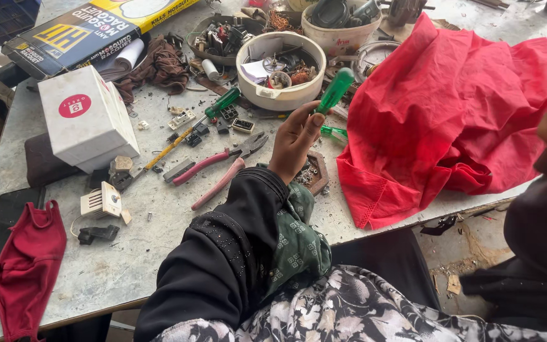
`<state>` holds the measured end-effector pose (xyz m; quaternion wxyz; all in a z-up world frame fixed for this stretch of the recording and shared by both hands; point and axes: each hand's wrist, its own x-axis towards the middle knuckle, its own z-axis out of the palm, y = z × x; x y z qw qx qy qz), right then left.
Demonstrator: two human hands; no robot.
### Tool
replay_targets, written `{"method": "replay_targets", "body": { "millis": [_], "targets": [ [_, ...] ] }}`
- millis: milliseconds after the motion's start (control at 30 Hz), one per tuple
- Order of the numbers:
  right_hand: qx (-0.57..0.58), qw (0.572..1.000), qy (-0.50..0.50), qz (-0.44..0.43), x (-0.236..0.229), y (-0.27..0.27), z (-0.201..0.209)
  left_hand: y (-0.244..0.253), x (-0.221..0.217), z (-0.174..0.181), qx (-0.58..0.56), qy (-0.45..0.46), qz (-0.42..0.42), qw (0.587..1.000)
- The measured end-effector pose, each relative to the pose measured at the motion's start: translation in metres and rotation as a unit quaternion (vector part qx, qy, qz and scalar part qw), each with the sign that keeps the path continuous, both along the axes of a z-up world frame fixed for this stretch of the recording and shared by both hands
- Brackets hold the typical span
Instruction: The person holds a small black electrical component and uses a green screwdriver to manipulate its internal parts. They repeatedly strike the screwdriver with a hammer to force the tool into the component, then use the screwdriver to pry or adjust the internal mechanism.
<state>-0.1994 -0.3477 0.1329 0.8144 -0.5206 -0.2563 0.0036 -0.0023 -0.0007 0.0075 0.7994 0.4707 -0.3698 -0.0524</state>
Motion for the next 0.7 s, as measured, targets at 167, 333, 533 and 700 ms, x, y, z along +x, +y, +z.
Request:
{"method": "replay_targets", "body": {
  "millis": [167,333,533,700],
  "targets": [
    [-0.013,0.990,0.118,0.080,0.017,-0.040,-0.043,0.001,-0.001,-0.004,0.009,0.004,0.013,1.000],
    [-0.071,0.935,0.071,0.339,0.068,-0.050,-0.017,0.001,0.001,-0.002,0.013,-0.010,0.008,1.000],
    [-0.174,0.955,-0.006,-0.239,0.004,-0.041,-0.005,0.003,-0.003,0.004,0.020,-0.017,0.017,1.000],
    [-0.212,0.939,0.010,-0.270,0.003,-0.002,-0.015,-0.001,-0.004,0.004,0.032,-0.017,0.007,0.999]
  ]
}}
